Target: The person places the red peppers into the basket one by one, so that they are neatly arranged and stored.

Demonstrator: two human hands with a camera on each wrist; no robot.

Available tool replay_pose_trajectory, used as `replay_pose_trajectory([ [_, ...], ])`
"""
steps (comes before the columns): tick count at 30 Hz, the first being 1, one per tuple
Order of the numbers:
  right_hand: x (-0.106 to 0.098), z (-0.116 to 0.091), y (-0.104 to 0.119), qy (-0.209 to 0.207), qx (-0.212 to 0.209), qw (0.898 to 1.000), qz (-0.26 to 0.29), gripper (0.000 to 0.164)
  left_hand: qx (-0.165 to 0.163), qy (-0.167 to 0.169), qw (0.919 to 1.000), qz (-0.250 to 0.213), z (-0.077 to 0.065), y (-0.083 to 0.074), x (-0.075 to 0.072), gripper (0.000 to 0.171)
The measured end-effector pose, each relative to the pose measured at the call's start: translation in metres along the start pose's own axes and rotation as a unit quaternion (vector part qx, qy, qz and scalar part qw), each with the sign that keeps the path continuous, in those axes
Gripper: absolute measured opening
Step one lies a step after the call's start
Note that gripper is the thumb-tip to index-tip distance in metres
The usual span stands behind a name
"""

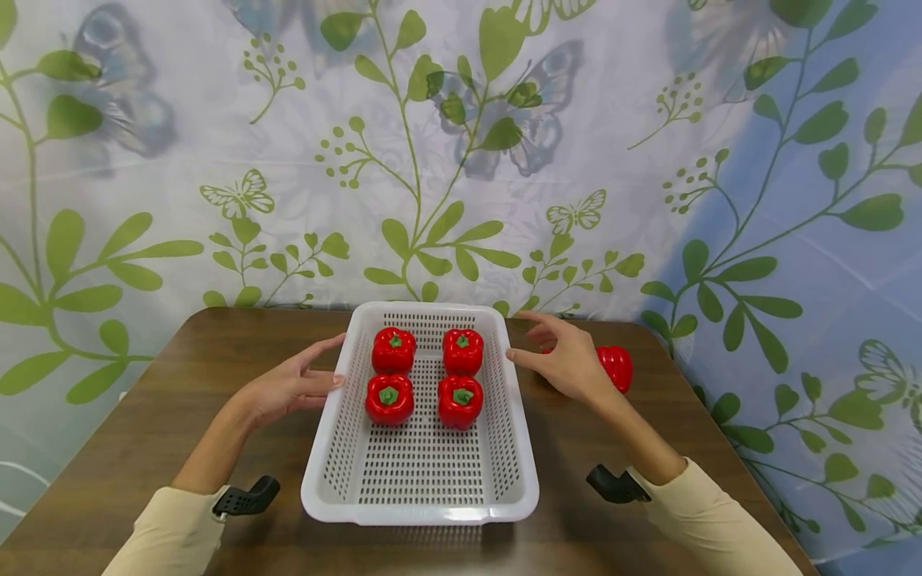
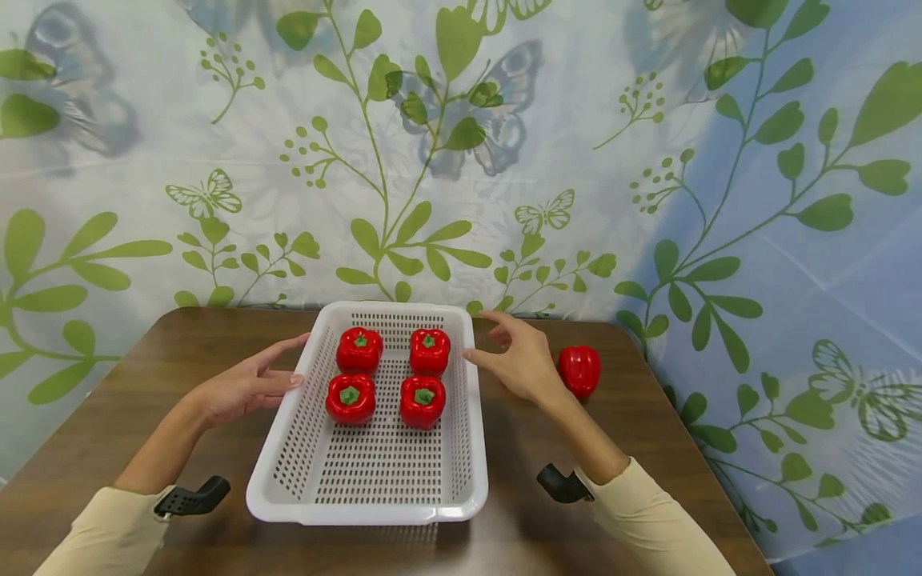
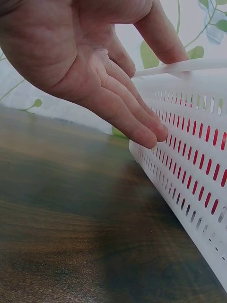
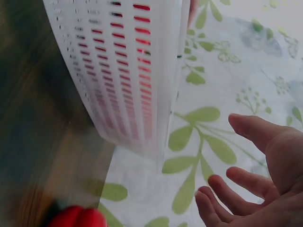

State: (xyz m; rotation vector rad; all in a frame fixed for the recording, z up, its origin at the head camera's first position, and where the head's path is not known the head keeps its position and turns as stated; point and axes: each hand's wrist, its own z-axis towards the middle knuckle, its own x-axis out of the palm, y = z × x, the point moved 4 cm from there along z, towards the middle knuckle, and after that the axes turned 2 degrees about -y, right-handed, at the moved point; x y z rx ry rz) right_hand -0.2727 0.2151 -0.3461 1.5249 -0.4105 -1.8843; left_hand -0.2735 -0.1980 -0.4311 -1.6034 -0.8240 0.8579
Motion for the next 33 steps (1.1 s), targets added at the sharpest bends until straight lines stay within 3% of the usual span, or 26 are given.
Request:
replay_pose_trajectory([
  [12, -0.029, -0.008, -0.038, -0.116, 0.005, 0.993, -0.014, 0.051, 0.005, 0.001, 1.0000, -0.001, -0.002, 0.000, 0.001, 0.083],
  [24, -0.036, -0.004, -0.087, -0.226, 0.038, 0.973, -0.030, 0.042, 0.010, 0.006, 0.9999, -0.002, -0.001, 0.001, 0.001, 0.082],
  [27, -0.035, -0.002, -0.101, -0.241, 0.045, 0.969, -0.035, 0.040, 0.010, 0.006, 0.9999, -0.002, 0.000, 0.002, 0.000, 0.082],
  [33, -0.031, 0.000, -0.122, -0.230, 0.069, 0.970, -0.043, 0.041, 0.011, 0.008, 0.9999, 0.000, 0.000, 0.003, 0.000, 0.081],
])
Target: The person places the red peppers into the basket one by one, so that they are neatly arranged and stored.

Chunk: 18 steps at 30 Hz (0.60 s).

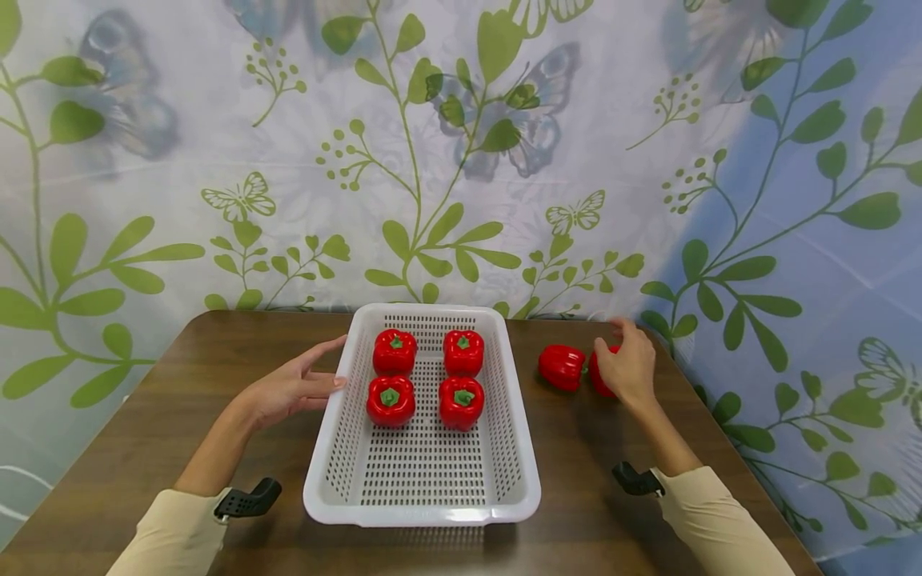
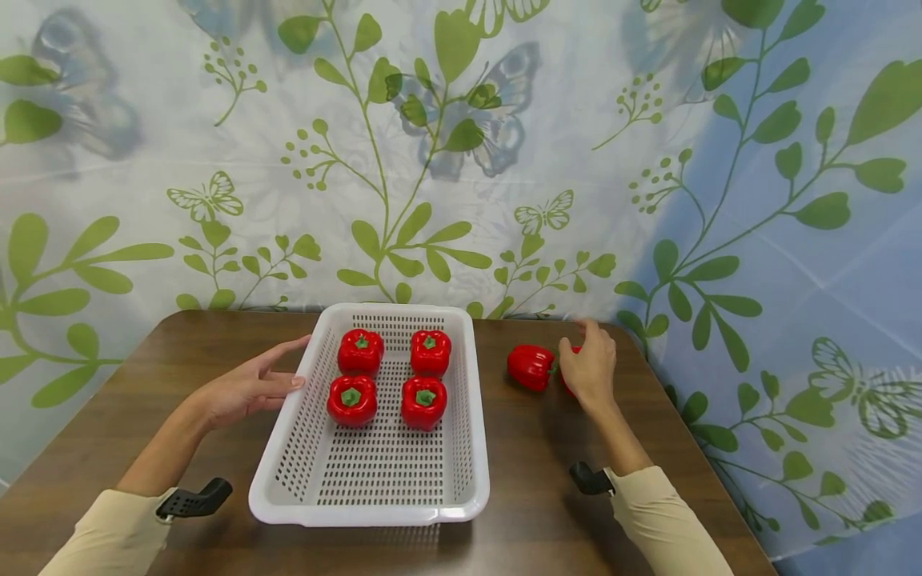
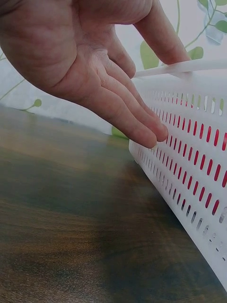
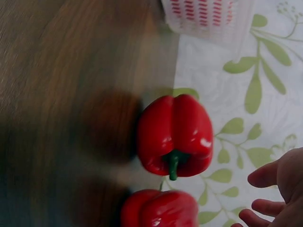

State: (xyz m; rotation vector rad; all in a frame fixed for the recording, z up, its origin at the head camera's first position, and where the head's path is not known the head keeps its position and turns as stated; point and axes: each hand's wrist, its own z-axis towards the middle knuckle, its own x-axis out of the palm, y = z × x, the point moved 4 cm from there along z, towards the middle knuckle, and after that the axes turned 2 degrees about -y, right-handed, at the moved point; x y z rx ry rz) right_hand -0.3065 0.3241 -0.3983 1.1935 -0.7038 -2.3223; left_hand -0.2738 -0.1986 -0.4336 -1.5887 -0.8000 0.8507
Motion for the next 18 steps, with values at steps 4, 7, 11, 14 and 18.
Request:
replay_pose_trajectory([
  [4, 0.004, 0.002, -0.011, -0.002, -0.001, 1.000, -0.005, 0.043, 0.001, 0.001, 1.0000, -0.002, -0.001, 0.000, 0.000, 0.082],
  [7, 0.005, 0.002, -0.016, 0.002, -0.004, 1.000, -0.014, 0.048, 0.001, 0.000, 1.0000, -0.003, -0.001, -0.001, 0.000, 0.082],
  [11, 0.005, 0.001, -0.023, 0.019, -0.001, 0.999, -0.034, 0.053, 0.002, 0.002, 1.0000, -0.003, -0.002, -0.002, 0.000, 0.082],
  [14, 0.005, -0.001, -0.027, 0.041, 0.009, 0.998, -0.054, 0.056, 0.001, 0.002, 1.0000, -0.001, -0.002, -0.003, 0.001, 0.082],
  [18, 0.006, -0.002, -0.031, 0.084, 0.034, 0.992, -0.091, 0.064, 0.000, 0.001, 1.0000, -0.002, -0.002, -0.003, 0.000, 0.082],
])
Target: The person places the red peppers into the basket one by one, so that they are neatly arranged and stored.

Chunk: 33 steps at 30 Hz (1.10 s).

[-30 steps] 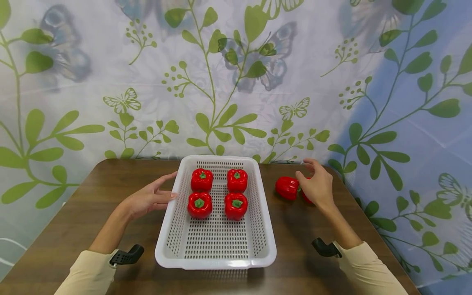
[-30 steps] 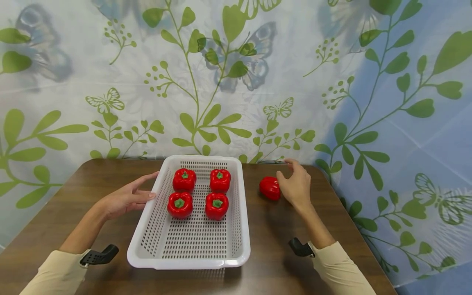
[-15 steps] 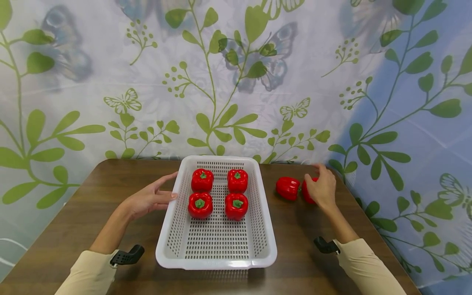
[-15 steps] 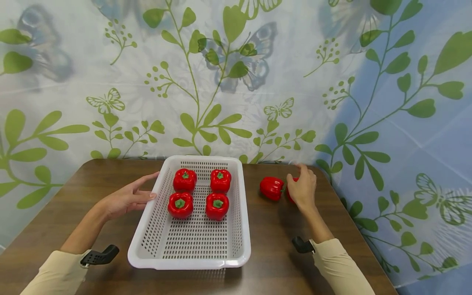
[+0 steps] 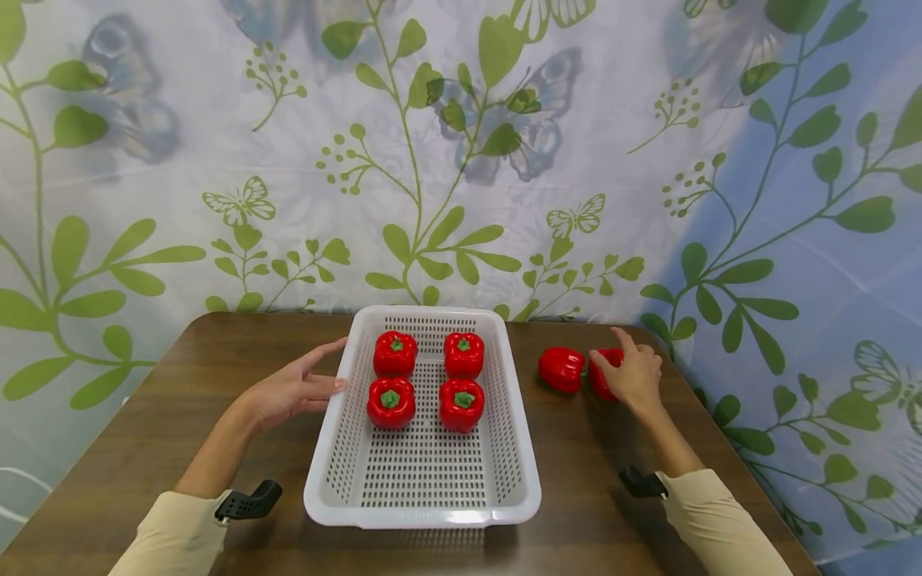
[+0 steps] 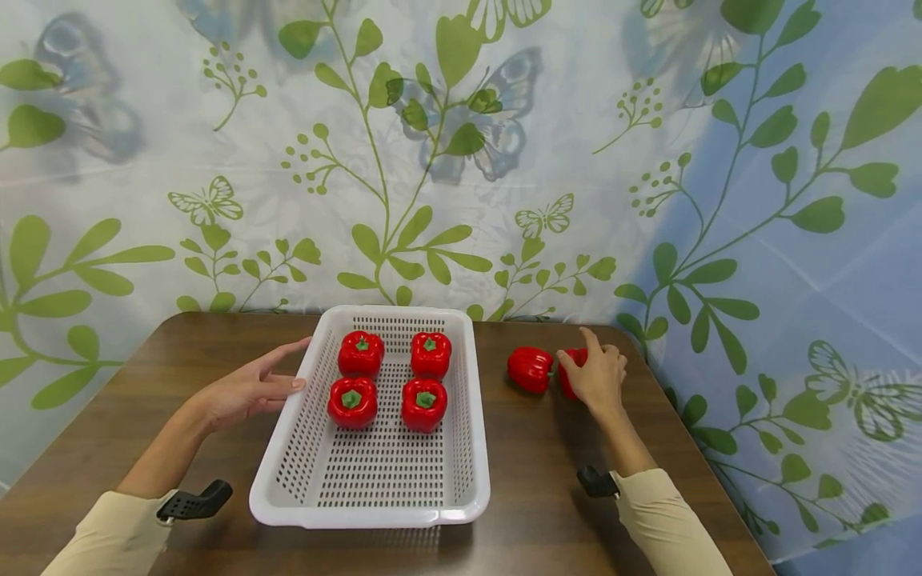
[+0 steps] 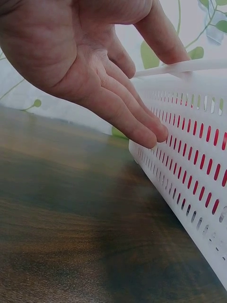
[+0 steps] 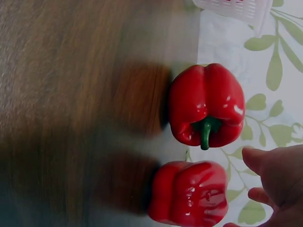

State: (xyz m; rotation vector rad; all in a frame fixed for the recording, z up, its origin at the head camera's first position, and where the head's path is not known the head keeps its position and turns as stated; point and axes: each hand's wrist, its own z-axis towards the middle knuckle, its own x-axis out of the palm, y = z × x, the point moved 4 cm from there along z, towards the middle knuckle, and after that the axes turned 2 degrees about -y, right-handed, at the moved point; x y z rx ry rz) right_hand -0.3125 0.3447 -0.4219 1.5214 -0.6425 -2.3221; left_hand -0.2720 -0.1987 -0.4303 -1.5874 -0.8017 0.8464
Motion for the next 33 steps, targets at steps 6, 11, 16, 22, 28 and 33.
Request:
replay_pose_trajectory([
  [6, 0.005, 0.001, -0.006, 0.076, 0.032, 0.995, -0.049, 0.077, -0.003, -0.002, 1.0000, -0.003, -0.001, 0.000, 0.000, 0.082],
  [11, 0.010, 0.000, -0.010, 0.125, 0.036, 0.989, -0.074, 0.082, -0.007, -0.006, 0.9999, -0.006, -0.002, -0.001, 0.000, 0.083],
  [16, 0.014, -0.001, -0.014, 0.142, 0.038, 0.986, -0.079, 0.082, -0.008, -0.005, 0.9999, -0.007, -0.002, 0.000, 0.000, 0.083],
  [22, 0.016, -0.001, -0.016, 0.132, 0.049, 0.987, -0.080, 0.081, -0.005, -0.005, 1.0000, -0.001, -0.003, 0.000, 0.000, 0.083],
  [28, 0.017, 0.000, -0.016, 0.123, 0.049, 0.987, -0.090, 0.080, -0.003, -0.002, 1.0000, -0.003, -0.003, 0.000, 0.000, 0.082],
  [33, 0.017, -0.001, -0.014, 0.123, 0.047, 0.986, -0.100, 0.080, -0.001, 0.001, 1.0000, -0.003, -0.002, 0.000, 0.001, 0.082],
])
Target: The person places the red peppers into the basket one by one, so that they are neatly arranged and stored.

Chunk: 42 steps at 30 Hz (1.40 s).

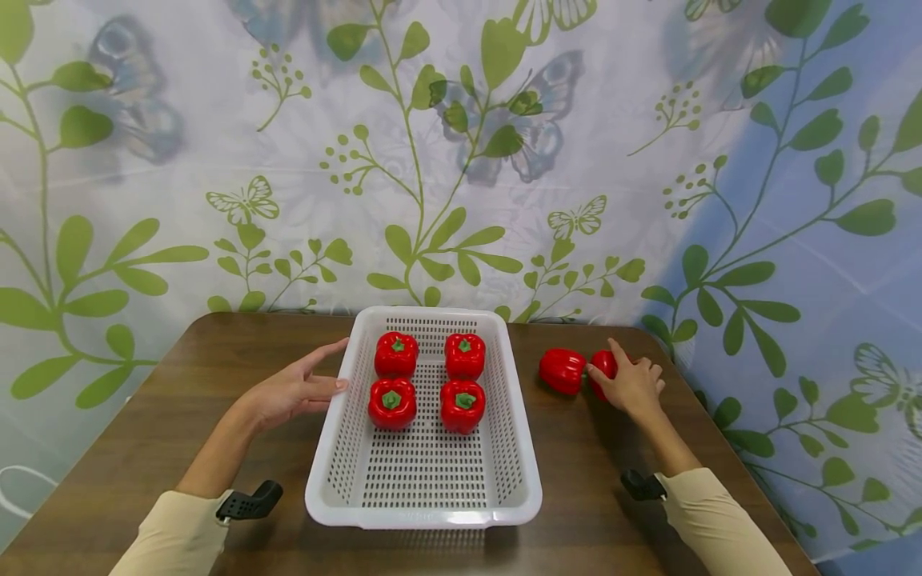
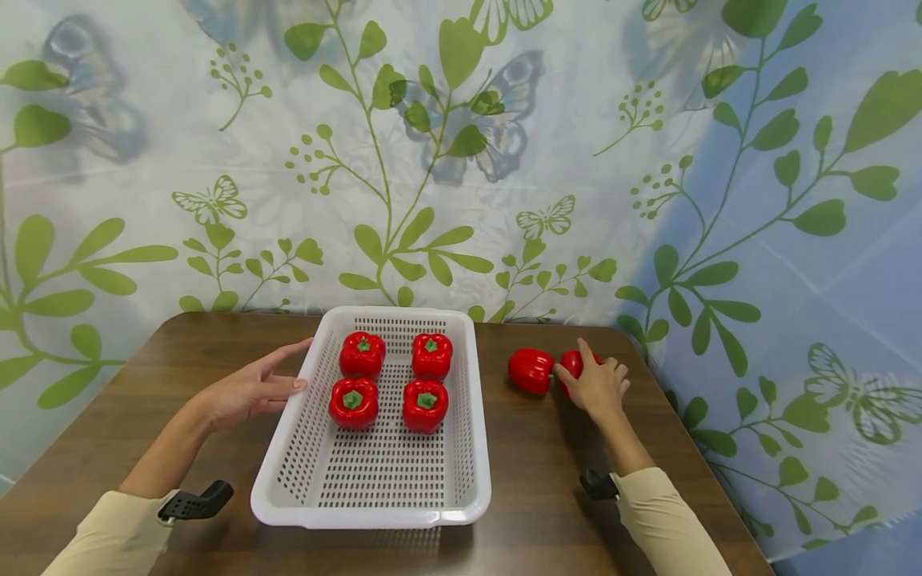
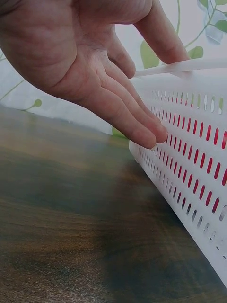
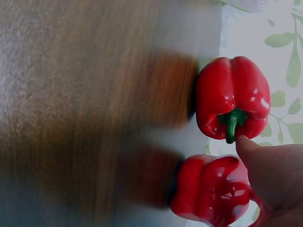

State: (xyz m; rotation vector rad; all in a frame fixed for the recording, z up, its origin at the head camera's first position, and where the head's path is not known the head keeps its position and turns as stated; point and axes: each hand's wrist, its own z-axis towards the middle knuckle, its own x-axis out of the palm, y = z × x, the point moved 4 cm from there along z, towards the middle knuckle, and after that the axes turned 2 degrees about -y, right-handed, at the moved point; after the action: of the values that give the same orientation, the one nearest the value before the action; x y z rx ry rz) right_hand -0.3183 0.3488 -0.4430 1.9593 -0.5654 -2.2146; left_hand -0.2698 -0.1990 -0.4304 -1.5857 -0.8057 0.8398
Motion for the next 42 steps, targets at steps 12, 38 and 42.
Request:
replay_pose_trajectory([
  [12, 0.000, 0.002, 0.000, -0.062, -0.020, 0.998, 0.005, 0.067, 0.000, 0.004, 1.0000, -0.002, 0.002, 0.000, -0.003, 0.082],
  [38, -0.037, -0.007, 0.007, -0.154, -0.052, 0.983, 0.082, 0.066, -0.004, 0.005, 1.0000, -0.001, 0.005, -0.002, -0.007, 0.082],
  [42, -0.042, -0.008, 0.011, -0.137, -0.048, 0.985, 0.090, 0.071, -0.005, 0.004, 1.0000, 0.000, 0.005, -0.002, -0.006, 0.082],
])
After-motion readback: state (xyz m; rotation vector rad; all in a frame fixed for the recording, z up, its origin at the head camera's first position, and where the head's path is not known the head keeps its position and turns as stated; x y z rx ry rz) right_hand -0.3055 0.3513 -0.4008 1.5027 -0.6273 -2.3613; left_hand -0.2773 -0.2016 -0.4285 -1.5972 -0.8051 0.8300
